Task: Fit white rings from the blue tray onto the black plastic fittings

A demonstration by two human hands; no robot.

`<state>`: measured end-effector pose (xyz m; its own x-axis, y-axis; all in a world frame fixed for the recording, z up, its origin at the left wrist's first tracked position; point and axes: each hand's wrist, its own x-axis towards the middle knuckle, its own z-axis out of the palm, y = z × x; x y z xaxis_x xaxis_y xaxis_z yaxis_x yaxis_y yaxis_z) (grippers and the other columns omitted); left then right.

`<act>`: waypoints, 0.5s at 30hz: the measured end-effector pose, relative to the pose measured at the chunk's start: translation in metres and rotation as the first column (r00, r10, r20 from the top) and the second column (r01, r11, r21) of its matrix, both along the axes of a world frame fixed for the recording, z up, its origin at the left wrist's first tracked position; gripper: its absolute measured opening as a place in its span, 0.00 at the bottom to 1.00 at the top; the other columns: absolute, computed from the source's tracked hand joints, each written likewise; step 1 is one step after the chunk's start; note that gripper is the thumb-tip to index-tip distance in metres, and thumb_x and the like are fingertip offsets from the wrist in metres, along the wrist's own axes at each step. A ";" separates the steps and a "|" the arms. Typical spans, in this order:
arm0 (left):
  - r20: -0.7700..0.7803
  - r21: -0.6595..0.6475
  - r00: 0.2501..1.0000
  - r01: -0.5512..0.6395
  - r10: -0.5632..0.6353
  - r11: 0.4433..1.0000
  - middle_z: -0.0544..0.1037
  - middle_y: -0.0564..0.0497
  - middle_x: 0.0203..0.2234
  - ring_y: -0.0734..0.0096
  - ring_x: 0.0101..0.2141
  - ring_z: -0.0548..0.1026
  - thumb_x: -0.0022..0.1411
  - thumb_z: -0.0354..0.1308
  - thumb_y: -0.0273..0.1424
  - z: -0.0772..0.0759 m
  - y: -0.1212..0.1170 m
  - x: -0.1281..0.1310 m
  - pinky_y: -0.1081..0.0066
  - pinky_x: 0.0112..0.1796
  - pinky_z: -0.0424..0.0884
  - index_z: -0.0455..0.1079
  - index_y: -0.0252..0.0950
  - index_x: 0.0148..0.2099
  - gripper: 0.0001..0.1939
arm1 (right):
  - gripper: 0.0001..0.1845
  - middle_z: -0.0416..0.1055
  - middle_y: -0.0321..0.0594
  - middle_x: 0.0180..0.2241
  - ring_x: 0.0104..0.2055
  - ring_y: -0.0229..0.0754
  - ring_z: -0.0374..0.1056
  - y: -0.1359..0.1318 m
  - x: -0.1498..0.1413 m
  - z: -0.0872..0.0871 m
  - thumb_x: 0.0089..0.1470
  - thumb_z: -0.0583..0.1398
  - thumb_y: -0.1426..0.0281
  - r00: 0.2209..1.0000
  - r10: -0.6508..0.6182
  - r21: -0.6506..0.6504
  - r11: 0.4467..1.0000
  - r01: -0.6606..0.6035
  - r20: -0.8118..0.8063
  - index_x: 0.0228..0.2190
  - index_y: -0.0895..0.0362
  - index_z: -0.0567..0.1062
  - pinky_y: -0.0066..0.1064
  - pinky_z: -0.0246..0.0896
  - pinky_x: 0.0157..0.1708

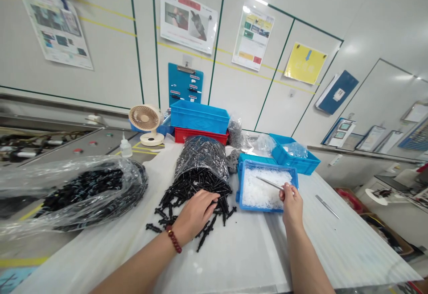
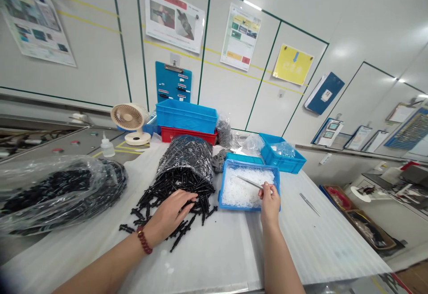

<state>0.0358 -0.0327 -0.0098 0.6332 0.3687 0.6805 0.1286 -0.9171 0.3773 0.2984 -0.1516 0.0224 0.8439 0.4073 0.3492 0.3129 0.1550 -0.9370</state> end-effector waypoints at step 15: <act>-0.211 0.146 0.971 -0.083 0.112 0.986 0.74 0.54 0.23 0.71 0.25 0.67 0.66 0.45 0.38 -0.010 0.000 0.010 0.69 0.29 0.58 0.68 0.35 0.32 0.16 | 0.21 0.58 0.30 0.12 0.17 0.34 0.53 0.004 -0.057 -0.007 0.51 0.53 0.52 0.875 0.447 -0.274 0.879 -0.391 0.184 0.20 0.56 0.65 0.26 0.49 0.20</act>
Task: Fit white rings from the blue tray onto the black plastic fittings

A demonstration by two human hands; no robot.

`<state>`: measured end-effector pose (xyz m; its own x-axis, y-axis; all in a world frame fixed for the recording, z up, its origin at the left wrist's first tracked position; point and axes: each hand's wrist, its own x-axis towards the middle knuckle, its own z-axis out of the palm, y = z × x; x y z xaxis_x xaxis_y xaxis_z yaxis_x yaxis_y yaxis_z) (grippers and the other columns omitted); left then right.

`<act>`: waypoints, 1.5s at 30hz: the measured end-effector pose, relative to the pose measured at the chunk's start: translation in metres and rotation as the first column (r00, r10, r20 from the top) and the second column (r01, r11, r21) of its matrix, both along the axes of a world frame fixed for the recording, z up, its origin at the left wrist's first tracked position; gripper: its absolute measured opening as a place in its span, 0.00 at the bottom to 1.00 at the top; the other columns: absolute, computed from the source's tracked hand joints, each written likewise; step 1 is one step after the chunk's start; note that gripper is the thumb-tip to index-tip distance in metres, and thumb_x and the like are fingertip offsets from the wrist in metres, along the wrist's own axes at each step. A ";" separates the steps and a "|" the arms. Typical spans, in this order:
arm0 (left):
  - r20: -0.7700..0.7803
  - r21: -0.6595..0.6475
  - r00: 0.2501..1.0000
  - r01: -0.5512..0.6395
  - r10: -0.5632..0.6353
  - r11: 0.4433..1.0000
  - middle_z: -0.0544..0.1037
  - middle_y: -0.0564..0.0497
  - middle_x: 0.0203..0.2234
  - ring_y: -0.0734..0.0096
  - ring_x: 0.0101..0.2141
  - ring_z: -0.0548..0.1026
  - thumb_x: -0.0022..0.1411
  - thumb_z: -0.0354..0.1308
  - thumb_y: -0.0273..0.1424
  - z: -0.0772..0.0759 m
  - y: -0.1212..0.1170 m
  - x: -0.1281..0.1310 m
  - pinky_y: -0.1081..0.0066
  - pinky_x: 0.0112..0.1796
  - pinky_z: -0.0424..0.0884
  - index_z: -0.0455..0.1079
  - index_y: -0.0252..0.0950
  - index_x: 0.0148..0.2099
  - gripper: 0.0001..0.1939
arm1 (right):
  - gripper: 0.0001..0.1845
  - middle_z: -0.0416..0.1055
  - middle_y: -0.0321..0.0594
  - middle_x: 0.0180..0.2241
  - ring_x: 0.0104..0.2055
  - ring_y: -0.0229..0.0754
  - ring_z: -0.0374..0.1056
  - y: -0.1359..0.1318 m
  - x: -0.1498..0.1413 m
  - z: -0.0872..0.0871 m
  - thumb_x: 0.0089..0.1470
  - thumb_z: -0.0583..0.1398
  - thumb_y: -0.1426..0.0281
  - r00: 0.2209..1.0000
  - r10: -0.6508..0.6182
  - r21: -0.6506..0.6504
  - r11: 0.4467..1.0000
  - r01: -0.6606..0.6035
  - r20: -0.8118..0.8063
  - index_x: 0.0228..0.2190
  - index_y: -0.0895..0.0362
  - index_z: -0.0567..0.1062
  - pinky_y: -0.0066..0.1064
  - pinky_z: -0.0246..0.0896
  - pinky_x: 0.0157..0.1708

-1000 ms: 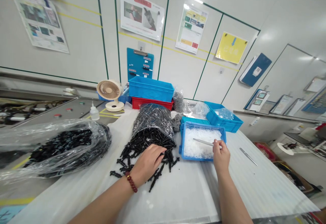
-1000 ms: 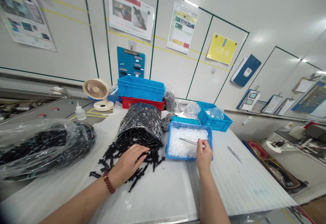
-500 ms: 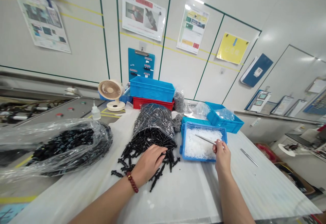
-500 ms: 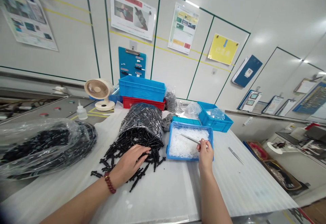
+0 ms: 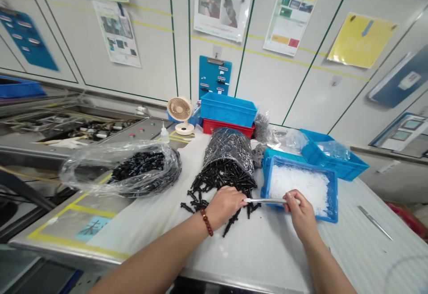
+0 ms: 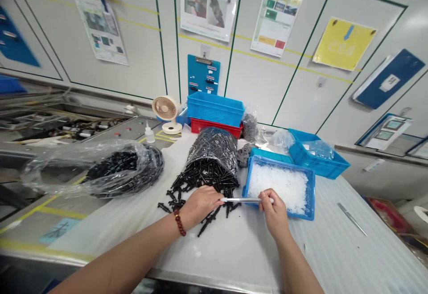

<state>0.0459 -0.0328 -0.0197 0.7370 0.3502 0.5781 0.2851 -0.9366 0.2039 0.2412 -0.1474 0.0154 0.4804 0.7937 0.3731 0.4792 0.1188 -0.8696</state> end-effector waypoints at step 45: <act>0.219 -0.059 0.976 -0.002 0.015 0.998 0.70 0.45 0.42 0.61 0.44 0.66 0.63 0.45 0.26 0.015 -0.001 -0.013 0.57 0.46 0.65 0.63 0.35 0.49 0.13 | 0.20 0.56 0.29 0.13 0.17 0.33 0.52 -0.026 0.060 0.021 0.50 0.53 0.53 0.781 -0.618 0.246 0.746 0.618 -0.089 0.21 0.56 0.65 0.26 0.47 0.19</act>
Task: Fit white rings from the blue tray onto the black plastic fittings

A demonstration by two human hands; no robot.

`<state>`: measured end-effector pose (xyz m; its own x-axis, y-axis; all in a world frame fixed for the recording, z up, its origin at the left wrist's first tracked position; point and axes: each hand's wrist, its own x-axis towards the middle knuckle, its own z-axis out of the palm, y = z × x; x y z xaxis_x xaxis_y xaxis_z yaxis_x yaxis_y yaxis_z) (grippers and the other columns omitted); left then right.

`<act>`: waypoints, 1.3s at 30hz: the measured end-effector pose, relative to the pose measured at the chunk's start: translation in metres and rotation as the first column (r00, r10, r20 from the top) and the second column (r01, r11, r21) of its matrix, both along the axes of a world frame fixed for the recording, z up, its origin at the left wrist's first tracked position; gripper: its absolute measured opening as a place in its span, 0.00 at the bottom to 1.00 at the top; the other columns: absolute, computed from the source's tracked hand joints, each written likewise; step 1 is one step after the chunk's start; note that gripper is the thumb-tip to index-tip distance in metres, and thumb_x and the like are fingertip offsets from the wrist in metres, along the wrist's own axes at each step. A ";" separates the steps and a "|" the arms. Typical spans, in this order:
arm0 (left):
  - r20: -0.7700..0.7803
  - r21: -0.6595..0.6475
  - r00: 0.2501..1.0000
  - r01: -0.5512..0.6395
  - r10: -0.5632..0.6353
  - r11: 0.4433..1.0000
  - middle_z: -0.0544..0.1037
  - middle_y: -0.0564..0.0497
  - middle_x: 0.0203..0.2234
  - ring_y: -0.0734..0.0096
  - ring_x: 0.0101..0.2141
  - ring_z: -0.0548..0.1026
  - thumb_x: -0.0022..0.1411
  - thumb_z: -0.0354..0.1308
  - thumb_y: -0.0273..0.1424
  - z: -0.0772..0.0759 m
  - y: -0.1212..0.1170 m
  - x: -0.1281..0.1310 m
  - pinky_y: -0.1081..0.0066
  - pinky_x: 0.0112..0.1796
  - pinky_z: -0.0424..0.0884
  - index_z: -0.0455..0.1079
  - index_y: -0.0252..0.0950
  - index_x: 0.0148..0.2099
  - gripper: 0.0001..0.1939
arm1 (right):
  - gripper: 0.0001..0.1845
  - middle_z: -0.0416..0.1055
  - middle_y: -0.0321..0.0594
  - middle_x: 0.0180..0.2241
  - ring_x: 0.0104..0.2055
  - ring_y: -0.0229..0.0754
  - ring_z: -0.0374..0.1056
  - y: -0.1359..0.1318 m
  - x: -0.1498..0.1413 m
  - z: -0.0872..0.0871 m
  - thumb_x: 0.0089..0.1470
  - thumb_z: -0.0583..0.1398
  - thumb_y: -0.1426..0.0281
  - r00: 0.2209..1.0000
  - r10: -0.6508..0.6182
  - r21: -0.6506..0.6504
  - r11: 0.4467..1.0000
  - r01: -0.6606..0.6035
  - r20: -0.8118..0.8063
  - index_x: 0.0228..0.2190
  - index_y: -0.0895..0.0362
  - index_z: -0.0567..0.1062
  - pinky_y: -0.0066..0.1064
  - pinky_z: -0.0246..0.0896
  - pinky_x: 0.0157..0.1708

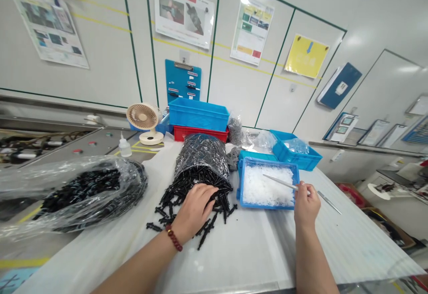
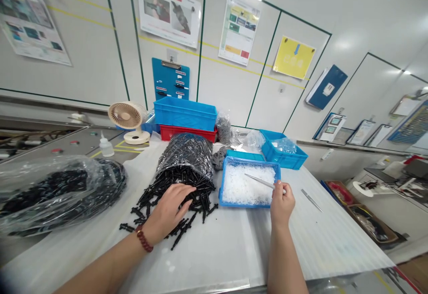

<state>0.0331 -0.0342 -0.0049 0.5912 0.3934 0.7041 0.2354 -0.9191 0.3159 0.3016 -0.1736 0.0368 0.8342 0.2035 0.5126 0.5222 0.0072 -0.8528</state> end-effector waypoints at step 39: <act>-0.009 0.056 1.000 0.026 -0.026 0.998 0.72 0.45 0.37 0.64 0.40 0.68 0.62 0.45 0.25 -0.006 0.007 0.001 0.61 0.41 0.68 0.65 0.33 0.45 0.11 | 0.23 0.59 0.30 0.15 0.16 0.34 0.51 0.015 0.003 -0.011 0.47 0.51 0.48 0.988 0.130 -0.122 0.983 -0.139 -0.083 0.21 0.56 0.64 0.27 0.45 0.18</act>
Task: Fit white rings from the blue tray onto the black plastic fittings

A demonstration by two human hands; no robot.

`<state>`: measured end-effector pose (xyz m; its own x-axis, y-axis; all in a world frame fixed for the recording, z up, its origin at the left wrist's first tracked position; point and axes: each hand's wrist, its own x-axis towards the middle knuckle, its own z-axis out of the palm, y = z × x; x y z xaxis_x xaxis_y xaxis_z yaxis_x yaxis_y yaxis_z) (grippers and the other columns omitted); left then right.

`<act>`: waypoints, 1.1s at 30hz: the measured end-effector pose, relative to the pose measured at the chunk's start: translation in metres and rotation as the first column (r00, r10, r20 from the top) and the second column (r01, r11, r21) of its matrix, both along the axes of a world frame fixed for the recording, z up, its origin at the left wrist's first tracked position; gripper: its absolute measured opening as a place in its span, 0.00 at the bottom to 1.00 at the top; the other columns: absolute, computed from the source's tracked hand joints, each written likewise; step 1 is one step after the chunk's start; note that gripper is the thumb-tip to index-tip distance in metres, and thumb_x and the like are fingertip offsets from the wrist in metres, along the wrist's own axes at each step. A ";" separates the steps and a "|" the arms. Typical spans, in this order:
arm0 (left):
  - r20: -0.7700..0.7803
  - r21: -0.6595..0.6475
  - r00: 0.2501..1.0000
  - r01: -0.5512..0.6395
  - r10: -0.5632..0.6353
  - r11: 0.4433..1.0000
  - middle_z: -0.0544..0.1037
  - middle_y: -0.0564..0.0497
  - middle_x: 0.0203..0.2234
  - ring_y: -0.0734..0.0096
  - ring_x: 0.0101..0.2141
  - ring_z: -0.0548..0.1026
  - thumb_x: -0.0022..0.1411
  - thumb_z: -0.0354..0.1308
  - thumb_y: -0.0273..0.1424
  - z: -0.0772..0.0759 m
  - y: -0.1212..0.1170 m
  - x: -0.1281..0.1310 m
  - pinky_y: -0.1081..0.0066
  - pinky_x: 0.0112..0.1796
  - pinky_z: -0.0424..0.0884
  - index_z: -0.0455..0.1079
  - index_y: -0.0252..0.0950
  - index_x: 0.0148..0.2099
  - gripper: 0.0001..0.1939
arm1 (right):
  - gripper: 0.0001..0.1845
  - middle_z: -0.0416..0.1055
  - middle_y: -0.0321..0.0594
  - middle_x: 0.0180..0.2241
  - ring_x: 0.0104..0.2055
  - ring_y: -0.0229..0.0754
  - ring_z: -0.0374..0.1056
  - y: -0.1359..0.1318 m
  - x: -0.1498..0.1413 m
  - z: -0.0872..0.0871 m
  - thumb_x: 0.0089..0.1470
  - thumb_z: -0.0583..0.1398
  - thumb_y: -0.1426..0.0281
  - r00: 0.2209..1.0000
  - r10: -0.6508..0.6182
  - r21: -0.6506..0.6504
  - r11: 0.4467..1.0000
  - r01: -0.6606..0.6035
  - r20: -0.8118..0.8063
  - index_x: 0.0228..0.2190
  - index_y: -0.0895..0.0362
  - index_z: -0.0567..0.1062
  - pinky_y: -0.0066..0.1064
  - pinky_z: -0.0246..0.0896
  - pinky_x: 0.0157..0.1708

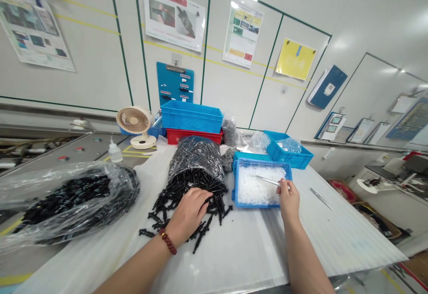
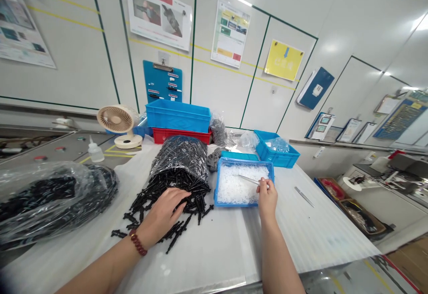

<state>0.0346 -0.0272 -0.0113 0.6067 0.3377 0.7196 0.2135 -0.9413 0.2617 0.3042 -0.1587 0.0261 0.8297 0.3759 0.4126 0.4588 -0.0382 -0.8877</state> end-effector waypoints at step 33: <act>-0.016 -0.030 1.000 0.018 -0.018 0.999 0.73 0.46 0.35 0.64 0.38 0.69 0.62 0.46 0.25 -0.001 0.000 0.000 0.61 0.40 0.69 0.67 0.34 0.43 0.10 | 0.23 0.61 0.32 0.17 0.22 0.38 0.58 -0.015 0.006 0.005 0.52 0.46 0.49 0.923 -0.284 -0.001 0.956 0.294 0.258 0.24 0.55 0.64 0.27 0.50 0.25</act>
<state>0.0347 -0.0271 -0.0118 0.6248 0.3476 0.6991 0.2010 -0.9368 0.2862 0.3105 -0.1742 0.0309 0.7749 0.1556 0.6127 0.6315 -0.2346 -0.7390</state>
